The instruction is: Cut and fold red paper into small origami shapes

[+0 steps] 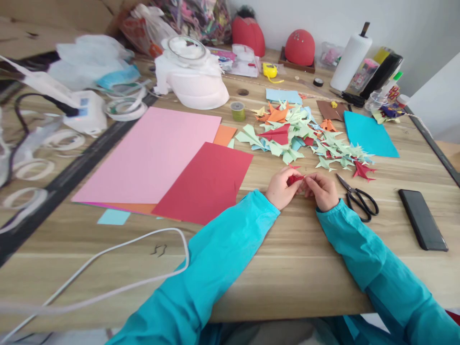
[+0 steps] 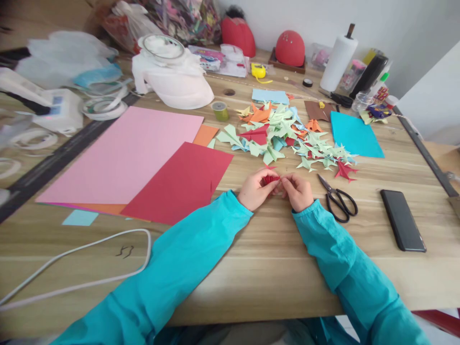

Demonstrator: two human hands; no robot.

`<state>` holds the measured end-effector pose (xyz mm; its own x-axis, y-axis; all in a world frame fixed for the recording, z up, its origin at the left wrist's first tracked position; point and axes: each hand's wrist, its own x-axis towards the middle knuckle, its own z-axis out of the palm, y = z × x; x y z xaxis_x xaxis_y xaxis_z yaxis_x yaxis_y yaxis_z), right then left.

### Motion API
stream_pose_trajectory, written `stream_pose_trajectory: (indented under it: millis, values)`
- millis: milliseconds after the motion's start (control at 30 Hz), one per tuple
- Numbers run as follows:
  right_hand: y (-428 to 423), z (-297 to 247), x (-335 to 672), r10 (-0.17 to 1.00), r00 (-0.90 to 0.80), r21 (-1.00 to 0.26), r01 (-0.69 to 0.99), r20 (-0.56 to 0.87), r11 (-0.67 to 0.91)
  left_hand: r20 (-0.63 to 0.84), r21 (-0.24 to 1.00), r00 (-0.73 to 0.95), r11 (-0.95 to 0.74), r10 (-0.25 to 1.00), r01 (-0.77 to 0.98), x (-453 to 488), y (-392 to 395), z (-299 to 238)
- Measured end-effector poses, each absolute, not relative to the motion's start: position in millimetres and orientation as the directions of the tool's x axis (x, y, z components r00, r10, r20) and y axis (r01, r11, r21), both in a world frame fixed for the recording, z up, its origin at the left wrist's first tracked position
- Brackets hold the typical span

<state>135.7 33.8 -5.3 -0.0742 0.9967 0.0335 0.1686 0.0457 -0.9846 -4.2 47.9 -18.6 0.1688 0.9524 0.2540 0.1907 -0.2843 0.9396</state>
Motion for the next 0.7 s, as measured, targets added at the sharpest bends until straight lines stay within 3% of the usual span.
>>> stream_pose_trajectory:
  millis: [367,533,700]
  values:
    - [34.6,-7.5,136.2,0.998,-0.051,-0.977,0.206,0.037,0.047,0.238,0.952,0.131,-0.257,0.962,0.163,-4.8,45.1,-13.1]
    - [33.7,-8.2,138.3,0.999,-0.026,-0.968,0.245,0.038,0.043,0.241,0.970,0.143,-0.244,0.960,0.000,-4.3,43.1,-12.8]
    - [32.9,-11.7,139.0,0.989,-0.096,-0.954,0.268,0.113,0.135,0.233,0.965,0.209,-0.199,0.950,-0.172,-1.8,43.0,-17.9]
